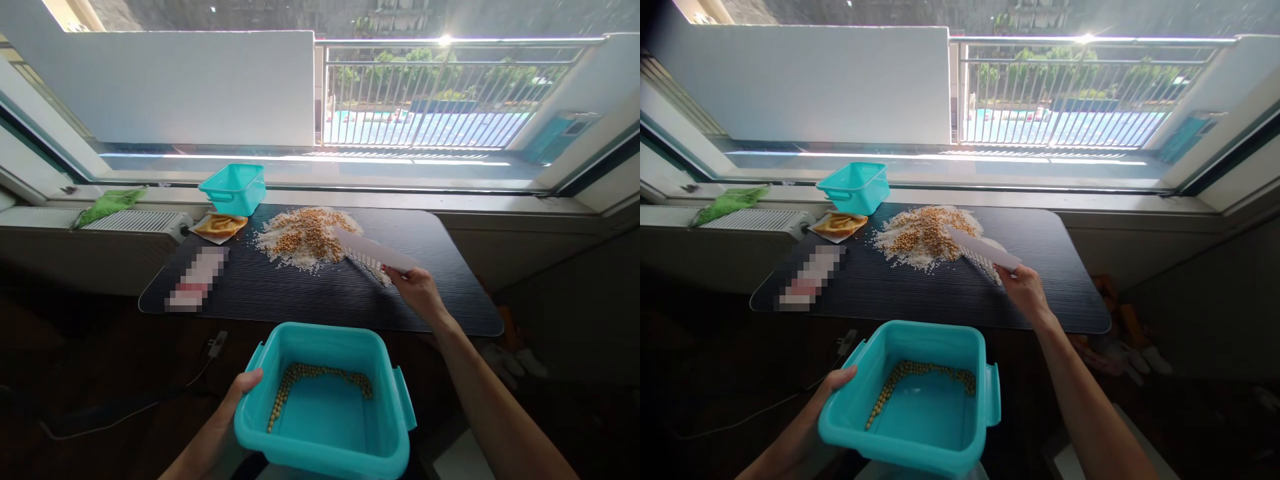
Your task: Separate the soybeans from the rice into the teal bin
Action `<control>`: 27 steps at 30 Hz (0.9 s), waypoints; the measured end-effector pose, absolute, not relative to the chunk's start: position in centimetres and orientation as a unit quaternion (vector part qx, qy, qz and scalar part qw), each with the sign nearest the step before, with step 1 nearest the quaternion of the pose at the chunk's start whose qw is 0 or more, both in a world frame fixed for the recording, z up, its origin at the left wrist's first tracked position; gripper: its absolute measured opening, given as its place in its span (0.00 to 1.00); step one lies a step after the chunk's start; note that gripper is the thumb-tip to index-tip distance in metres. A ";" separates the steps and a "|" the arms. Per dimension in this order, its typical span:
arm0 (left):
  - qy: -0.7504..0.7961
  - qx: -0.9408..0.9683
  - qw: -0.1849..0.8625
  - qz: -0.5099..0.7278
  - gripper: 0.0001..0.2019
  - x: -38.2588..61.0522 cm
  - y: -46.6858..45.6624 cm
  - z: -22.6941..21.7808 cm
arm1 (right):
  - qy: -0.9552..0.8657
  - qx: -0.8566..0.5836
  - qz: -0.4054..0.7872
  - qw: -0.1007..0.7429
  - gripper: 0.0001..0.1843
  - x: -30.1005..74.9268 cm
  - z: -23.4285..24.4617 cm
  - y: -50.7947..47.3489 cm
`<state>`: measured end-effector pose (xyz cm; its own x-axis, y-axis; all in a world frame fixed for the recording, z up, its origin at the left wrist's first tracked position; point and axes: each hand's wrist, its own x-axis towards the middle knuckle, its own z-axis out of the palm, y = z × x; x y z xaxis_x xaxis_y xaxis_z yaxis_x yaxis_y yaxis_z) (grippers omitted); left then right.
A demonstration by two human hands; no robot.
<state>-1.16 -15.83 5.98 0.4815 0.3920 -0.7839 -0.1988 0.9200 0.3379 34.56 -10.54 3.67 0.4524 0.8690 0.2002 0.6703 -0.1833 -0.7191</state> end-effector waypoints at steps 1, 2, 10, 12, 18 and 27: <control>0.474 0.108 0.856 0.174 0.43 -1.1 -15.7 6.1 | -0.510 -0.756 0.135 0.388 0.24 34.6 3.7 -10.6; 0.473 0.115 0.856 0.175 0.43 -1.1 -15.6 6.1 | -0.512 -0.753 0.144 0.388 0.24 34.6 3.8 -10.7; 0.476 0.126 0.852 0.180 0.45 0.0 -15.0 6.8 | -0.501 -0.746 0.164 0.406 0.23 34.6 4.0 -10.8; 0.479 0.125 0.850 0.181 0.45 0.1 -15.0 6.9 | -0.510 -0.741 0.171 0.401 0.22 34.6 3.8 -10.9; 0.473 0.131 0.856 0.163 0.41 0.0 -15.2 6.6 | -0.519 -0.729 0.193 0.403 0.21 34.3 3.8 -10.9; 0.490 0.119 0.853 0.134 0.38 0.0 -15.6 6.3 | -0.513 -0.725 0.210 0.409 0.20 33.9 4.3 -10.8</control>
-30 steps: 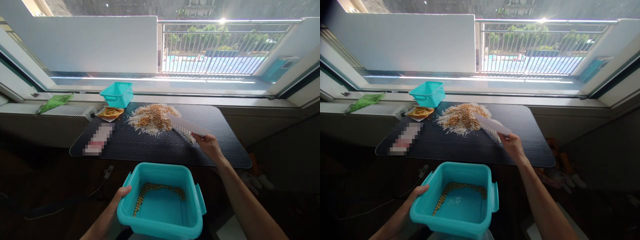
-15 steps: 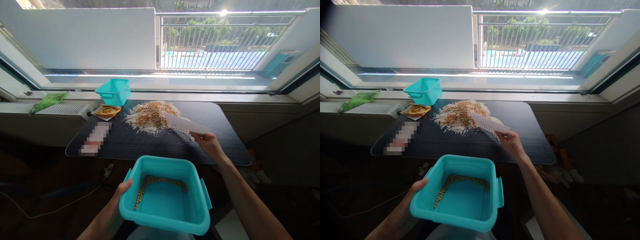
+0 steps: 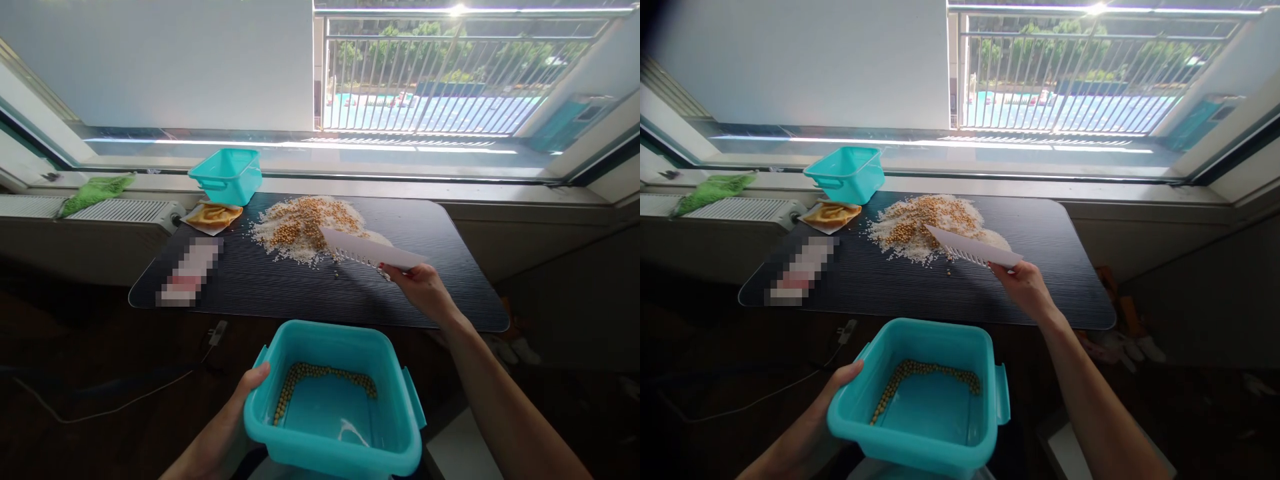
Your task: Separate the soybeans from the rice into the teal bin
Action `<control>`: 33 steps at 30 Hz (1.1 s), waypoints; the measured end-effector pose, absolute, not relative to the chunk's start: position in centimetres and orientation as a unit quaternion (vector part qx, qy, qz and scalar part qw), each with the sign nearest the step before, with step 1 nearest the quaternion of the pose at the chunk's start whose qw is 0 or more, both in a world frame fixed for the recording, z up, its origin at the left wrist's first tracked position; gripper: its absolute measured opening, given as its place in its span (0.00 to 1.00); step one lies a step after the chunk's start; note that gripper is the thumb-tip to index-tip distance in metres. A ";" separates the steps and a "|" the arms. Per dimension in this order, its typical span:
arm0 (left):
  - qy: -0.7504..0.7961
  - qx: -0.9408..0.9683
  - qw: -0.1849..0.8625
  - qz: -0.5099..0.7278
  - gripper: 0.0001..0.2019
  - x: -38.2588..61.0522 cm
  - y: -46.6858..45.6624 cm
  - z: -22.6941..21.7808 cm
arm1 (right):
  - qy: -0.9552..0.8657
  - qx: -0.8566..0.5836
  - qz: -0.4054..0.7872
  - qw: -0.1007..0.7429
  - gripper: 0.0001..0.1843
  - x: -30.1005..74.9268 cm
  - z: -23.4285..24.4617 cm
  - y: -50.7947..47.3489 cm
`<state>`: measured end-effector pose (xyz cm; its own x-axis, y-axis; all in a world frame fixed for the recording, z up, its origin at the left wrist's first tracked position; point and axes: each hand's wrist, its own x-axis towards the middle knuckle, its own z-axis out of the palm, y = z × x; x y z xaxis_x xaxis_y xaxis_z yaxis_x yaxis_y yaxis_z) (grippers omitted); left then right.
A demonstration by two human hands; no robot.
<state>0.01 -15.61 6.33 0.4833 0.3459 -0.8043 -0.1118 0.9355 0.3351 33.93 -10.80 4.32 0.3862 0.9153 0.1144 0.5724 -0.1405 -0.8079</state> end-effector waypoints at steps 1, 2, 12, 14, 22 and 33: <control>0.495 0.123 0.850 0.133 0.38 0.0 -15.5 6.2 | -0.508 -0.725 0.214 0.414 0.20 34.0 4.4 -11.0; 0.501 0.128 0.846 0.132 0.38 -0.1 -15.5 6.1 | -0.503 -0.724 0.217 0.418 0.20 34.0 4.6 -11.2; 0.484 0.149 0.854 0.116 0.37 0.0 -14.9 6.1 | -0.498 -0.694 0.276 0.441 0.22 33.0 5.2 -13.9; 0.478 0.156 0.857 0.108 0.37 0.0 -14.9 6.1 | -0.502 -0.689 0.287 0.438 0.22 32.9 4.9 -14.4; 0.483 0.156 0.855 0.106 0.37 -0.1 -15.0 4.2 | -0.551 -0.668 0.303 0.398 0.23 32.1 4.1 -15.1; 0.472 0.127 0.867 0.102 0.37 -1.3 -14.3 4.2 | -0.590 -0.605 0.362 0.393 0.19 30.9 5.0 -14.9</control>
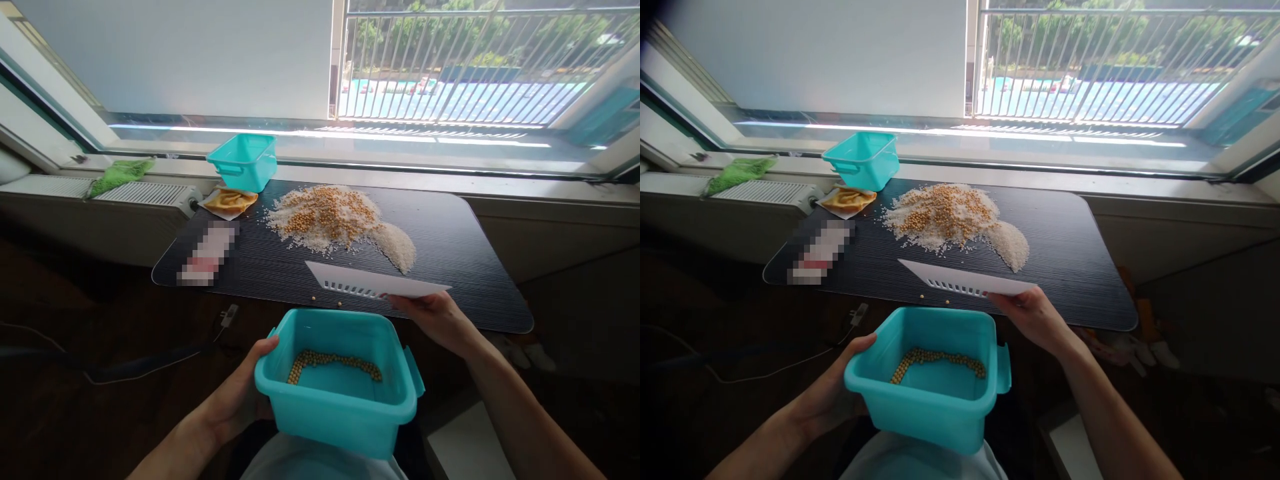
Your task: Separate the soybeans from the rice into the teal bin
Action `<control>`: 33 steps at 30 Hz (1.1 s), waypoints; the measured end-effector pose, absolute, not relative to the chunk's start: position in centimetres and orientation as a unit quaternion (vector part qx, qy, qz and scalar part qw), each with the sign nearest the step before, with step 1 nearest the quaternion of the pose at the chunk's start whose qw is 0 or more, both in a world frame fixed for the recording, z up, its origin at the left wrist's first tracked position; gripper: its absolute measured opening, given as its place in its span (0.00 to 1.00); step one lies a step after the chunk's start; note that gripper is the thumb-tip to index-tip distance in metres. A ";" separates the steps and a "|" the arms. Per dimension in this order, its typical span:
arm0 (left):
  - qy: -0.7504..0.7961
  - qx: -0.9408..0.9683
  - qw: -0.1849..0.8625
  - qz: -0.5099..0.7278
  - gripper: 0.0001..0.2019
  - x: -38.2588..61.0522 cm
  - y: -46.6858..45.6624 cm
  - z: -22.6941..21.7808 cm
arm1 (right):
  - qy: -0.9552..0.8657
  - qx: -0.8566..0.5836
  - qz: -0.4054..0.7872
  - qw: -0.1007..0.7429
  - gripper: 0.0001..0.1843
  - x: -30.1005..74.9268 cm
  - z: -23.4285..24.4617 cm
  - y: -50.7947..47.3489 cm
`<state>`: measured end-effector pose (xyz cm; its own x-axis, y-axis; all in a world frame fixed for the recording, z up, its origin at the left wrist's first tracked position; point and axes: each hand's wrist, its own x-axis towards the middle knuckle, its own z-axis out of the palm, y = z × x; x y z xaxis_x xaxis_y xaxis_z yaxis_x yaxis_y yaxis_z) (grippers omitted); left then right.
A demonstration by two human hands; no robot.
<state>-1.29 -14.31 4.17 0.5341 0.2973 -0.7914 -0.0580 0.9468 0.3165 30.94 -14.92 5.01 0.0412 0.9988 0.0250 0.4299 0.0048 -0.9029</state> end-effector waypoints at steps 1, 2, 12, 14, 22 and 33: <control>0.472 0.126 0.866 0.101 0.37 -1.4 -14.2 4.1 | -0.593 -0.603 0.362 0.392 0.20 30.5 4.8 -14.2; 0.474 0.126 0.866 0.100 0.37 -1.5 -14.1 4.0 | -0.598 -0.600 0.365 0.385 0.19 30.1 4.6 -13.4; 0.472 0.157 0.862 0.097 0.36 -2.1 -13.7 3.4 | -0.586 -0.575 0.444 0.359 0.21 29.9 5.1 -13.9; 0.474 0.154 0.862 0.092 0.36 -2.0 -13.7 3.5 | -0.563 -0.602 0.412 0.388 0.21 30.7 4.9 -14.3; 0.462 0.155 0.869 0.090 0.38 -1.7 -13.9 3.3 | -0.442 -0.767 0.218 0.411 0.19 35.1 4.9 -12.6; 0.480 0.159 0.859 0.087 0.38 -1.1 -13.9 4.2 | -0.528 -0.728 0.199 0.389 0.22 34.6 4.3 -9.4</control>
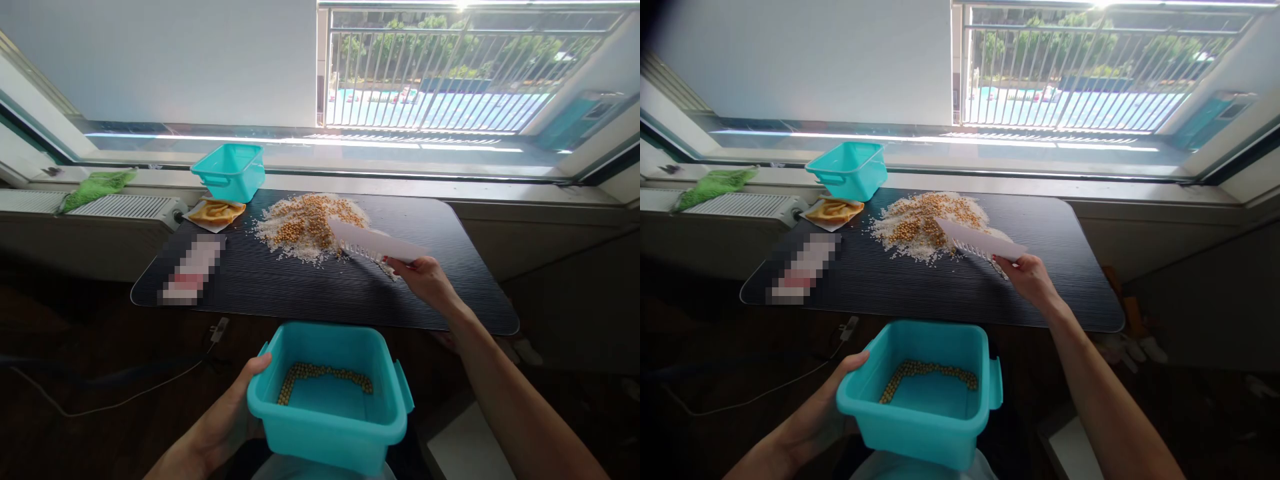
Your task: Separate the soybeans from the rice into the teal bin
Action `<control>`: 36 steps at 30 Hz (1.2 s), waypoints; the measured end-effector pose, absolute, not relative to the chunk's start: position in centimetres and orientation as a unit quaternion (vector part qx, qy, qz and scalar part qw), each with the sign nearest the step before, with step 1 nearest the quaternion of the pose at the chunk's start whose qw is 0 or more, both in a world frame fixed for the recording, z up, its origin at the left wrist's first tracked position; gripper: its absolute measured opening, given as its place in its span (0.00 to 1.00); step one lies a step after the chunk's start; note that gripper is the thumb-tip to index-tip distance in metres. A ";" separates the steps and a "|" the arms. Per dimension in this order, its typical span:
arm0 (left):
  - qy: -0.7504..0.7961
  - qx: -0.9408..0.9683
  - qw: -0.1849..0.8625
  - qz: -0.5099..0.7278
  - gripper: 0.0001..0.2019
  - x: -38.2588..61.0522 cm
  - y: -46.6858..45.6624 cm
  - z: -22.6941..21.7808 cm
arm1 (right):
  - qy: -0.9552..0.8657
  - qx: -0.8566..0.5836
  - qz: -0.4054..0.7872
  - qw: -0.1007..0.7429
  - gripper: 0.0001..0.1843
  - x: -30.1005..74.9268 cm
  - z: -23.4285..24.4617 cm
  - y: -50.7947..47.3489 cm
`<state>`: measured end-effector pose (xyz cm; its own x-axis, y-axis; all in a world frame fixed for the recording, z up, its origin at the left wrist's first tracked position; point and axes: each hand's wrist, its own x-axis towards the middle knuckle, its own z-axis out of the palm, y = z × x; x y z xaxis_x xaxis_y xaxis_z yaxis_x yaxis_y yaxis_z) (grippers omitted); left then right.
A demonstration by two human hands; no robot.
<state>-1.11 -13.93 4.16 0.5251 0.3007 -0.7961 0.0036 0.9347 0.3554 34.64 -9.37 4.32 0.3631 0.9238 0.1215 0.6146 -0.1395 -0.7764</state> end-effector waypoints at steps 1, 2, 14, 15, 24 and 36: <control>0.481 0.158 0.858 0.088 0.38 -1.2 -13.9 4.0 | -0.531 -0.727 0.205 0.384 0.22 34.6 4.4 -9.4; 0.483 0.156 0.857 0.089 0.38 -1.2 -14.0 3.9 | -0.533 -0.724 0.216 0.380 0.22 34.5 4.4 -9.5; 0.486 0.151 0.856 0.091 0.36 -1.2 -13.8 4.1 | -0.544 -0.667 0.310 0.405 0.22 33.0 4.7 -10.6; 0.488 0.151 0.855 0.091 0.36 -1.3 -13.8 4.1 | -0.549 -0.656 0.324 0.403 0.22 32.6 4.8 -10.7; 0.508 0.147 0.842 0.106 0.36 -2.7 -13.7 3.6 | -0.621 -0.585 0.395 0.340 0.18 28.9 4.8 -11.9; 0.502 0.142 0.845 0.116 0.37 -3.6 -13.8 3.5 | -0.569 -0.671 0.250 0.405 0.22 30.8 5.3 -9.4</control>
